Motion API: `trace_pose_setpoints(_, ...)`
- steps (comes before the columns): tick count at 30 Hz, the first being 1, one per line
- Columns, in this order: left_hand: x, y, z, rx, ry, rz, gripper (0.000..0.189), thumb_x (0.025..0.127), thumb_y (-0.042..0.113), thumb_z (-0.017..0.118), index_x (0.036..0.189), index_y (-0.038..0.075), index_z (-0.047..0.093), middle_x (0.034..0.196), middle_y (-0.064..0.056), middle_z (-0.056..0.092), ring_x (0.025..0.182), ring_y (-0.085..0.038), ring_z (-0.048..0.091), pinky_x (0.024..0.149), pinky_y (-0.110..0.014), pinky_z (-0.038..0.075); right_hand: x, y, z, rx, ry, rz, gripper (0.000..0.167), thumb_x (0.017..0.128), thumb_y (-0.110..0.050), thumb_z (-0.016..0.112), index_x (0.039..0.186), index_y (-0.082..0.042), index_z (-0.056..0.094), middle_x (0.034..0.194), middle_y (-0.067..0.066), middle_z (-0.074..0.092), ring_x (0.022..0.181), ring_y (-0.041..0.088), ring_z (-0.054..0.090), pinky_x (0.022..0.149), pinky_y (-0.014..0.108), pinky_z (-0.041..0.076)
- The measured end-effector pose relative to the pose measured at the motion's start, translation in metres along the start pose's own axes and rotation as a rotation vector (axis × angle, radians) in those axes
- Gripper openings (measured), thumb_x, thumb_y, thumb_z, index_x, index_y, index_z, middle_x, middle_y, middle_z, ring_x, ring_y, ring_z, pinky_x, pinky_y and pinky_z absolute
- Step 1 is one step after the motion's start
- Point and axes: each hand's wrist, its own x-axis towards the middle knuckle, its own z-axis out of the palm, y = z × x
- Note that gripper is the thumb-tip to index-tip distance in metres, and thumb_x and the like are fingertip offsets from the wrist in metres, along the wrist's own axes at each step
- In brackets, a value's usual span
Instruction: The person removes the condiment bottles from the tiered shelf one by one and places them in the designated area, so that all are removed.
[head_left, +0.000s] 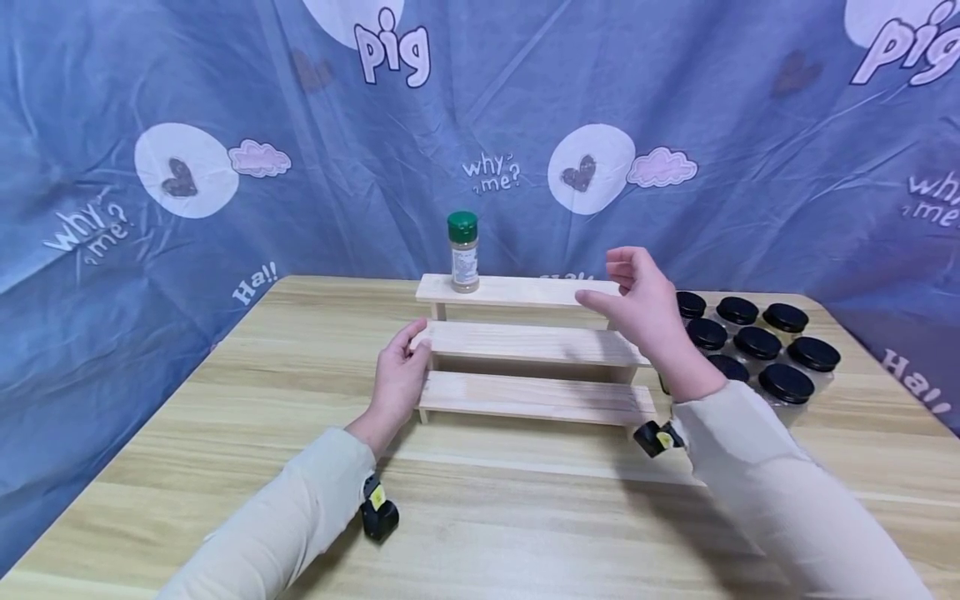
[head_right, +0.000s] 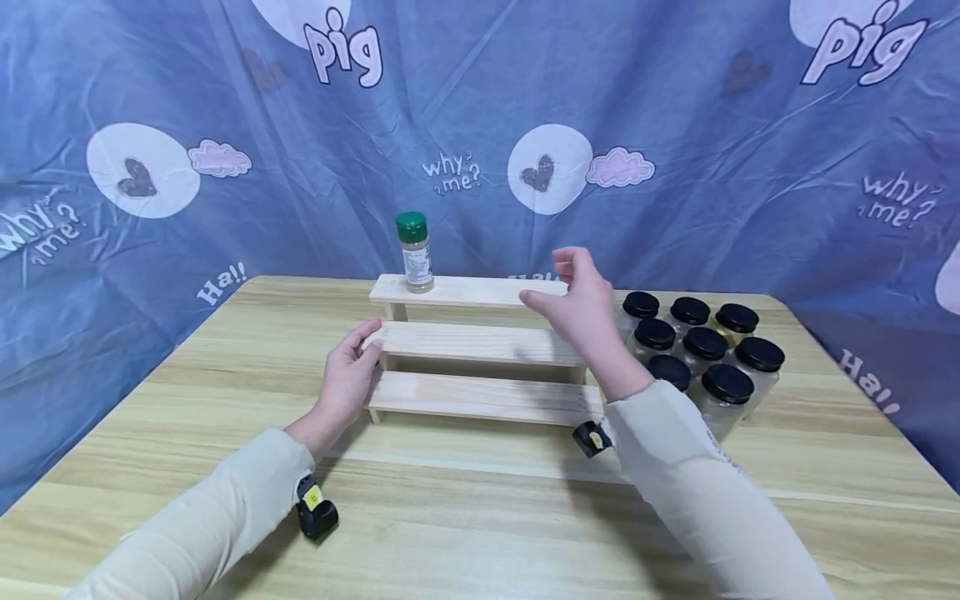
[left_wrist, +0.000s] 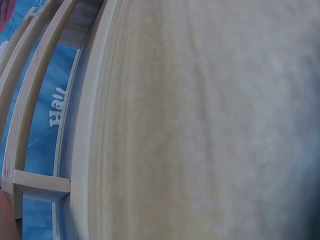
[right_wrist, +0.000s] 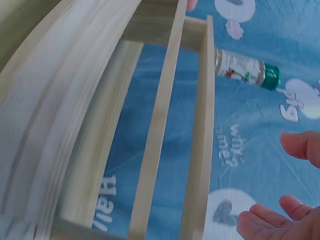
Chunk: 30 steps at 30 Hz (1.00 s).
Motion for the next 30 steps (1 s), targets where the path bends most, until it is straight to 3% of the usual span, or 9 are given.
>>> trace_pose_setpoints(7,0.000,0.000,0.001,-0.008,0.007,-0.001,0.038,0.092,0.007,0.049,0.130,0.009,0.052,0.058,0.006,0.040,0.047,-0.003,0.037,0.044,-0.016,0.032,0.011,-0.008,0.021,-0.005,-0.038,-0.027,0.062,0.076,-0.020,0.073,0.127,-0.003,0.042,0.127,0.019,0.051,0.121,0.031,0.047,0.104,0.041,0.035)
trace_pose_setpoints(15,0.000,0.000,0.001,-0.012,0.008,-0.002,0.038,0.092,0.006,0.050,0.130,0.008,0.053,0.058,0.006,0.040,0.047,-0.003,0.037,0.043,-0.016,0.032,0.020,-0.017,0.037,0.013,-0.081,0.001,0.061,0.076,-0.021,0.073,0.127,-0.005,0.043,0.128,0.017,0.051,0.121,0.032,0.046,0.103,0.042,0.036)
trace_pose_setpoints(30,0.000,0.000,0.001,-0.005,0.007,0.002,0.039,0.091,0.007,0.051,0.129,0.008,0.053,0.055,0.007,0.039,0.045,-0.003,0.036,0.042,-0.016,0.031,0.039,-0.033,0.077,0.208,-0.118,0.036,0.056,0.077,-0.020,0.074,0.125,-0.009,0.046,0.126,0.009,0.052,0.120,0.023,0.048,0.099,0.037,0.041)
